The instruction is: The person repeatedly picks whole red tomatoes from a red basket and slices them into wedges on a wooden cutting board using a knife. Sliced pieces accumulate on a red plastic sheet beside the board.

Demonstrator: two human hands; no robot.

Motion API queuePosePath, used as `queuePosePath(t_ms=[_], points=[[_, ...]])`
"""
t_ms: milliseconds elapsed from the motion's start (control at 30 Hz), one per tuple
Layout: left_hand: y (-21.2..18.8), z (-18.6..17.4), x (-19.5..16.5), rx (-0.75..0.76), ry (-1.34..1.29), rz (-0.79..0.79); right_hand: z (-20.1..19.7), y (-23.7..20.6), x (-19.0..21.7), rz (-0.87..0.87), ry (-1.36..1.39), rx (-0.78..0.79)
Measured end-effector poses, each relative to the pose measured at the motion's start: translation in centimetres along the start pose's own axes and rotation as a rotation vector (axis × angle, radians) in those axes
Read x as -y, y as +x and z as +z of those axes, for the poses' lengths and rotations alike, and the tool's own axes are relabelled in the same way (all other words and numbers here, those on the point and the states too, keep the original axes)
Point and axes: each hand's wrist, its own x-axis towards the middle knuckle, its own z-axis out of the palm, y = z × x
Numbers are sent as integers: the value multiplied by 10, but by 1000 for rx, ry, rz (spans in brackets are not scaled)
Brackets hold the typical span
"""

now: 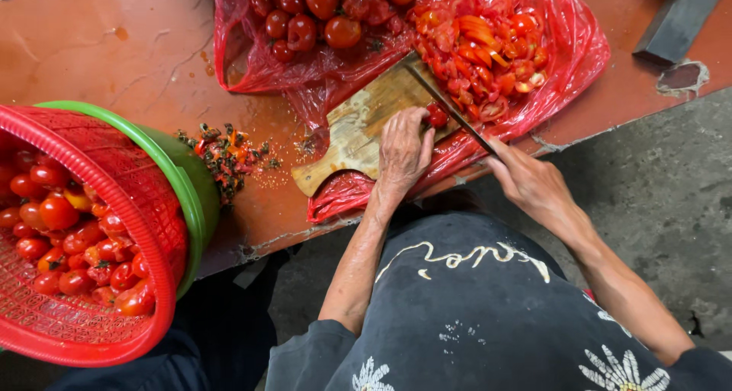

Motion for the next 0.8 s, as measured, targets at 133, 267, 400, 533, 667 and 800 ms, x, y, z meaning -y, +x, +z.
queuePosePath(t_ms=[133,267,400,533,667,800], points=[[-2,4,1,-9,30,-5,-17,-33,3,66,-86,108],[-3,10,2,-23,54,3,-10,-33,6,114,-75,149],[-4,13,2,-9,77,15,21,4,7,65,-58,77],[-7,13,0,-42,69,21,25,27,-1,53,57,68],[-7,7,1,-66,120,8,11,11,-3,60,121,37],[-5,2,-4,-67,142,34,1,-9,4,28,-5,55]])
